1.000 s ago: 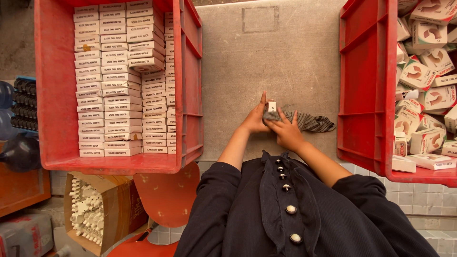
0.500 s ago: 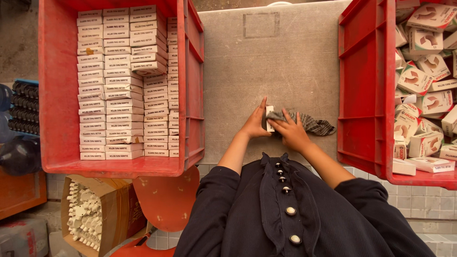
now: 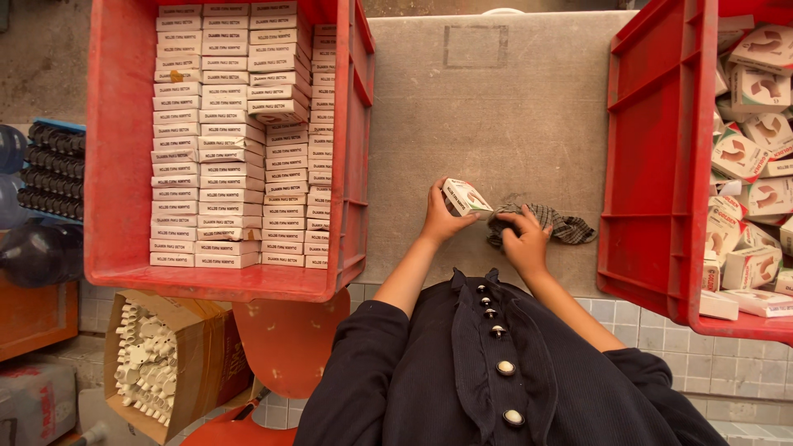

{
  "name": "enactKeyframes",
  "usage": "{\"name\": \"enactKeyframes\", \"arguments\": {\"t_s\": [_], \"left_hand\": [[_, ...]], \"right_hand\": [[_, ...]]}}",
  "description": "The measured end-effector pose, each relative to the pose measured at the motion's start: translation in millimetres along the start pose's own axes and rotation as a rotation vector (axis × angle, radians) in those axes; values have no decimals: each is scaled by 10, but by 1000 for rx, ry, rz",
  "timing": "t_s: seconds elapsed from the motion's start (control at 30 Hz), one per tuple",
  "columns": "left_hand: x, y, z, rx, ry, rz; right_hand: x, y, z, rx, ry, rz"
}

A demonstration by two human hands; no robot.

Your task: The person picks up small white boxes one by one from a red crate and wipes them with a cloth before placing them into another red crate.

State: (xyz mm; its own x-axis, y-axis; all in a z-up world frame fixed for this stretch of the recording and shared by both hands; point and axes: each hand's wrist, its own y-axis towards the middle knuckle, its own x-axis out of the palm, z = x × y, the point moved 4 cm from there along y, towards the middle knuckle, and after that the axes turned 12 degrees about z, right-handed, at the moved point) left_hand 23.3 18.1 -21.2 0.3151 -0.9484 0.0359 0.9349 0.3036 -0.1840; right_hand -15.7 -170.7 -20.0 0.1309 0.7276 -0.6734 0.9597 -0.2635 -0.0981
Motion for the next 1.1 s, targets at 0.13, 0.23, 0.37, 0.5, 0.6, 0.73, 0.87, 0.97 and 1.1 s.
{"name": "enactKeyframes", "arguments": {"t_s": [0.13,0.23,0.37,0.5,0.6,0.73,0.87,0.97,1.1], "left_hand": [[-102,5,136,136,25,110],[-174,7,292,239,44,231],[-243,-93,599,594,57,261],[-278,-239,852,695,90,132],[-296,-294,946,730,103,134],[-391,-325,1133,828,180,109],[-466,-438,1386,887,211,-17],[-610,-517,1854,835,179,47],[-1019,-498,2369,773,500,223]], "right_hand": [[68,-26,-124,276,372,55],[199,47,-180,416,408,-160],[113,-44,-691,710,673,-379],[176,85,-695,803,949,-462],[-35,5,-1288,838,1101,-518],[-173,50,-1179,739,1149,-757],[-354,4,-1450,712,1176,-707],[-398,-24,-1852,591,1244,-634],[-365,-91,-2608,452,1345,-583]]}}
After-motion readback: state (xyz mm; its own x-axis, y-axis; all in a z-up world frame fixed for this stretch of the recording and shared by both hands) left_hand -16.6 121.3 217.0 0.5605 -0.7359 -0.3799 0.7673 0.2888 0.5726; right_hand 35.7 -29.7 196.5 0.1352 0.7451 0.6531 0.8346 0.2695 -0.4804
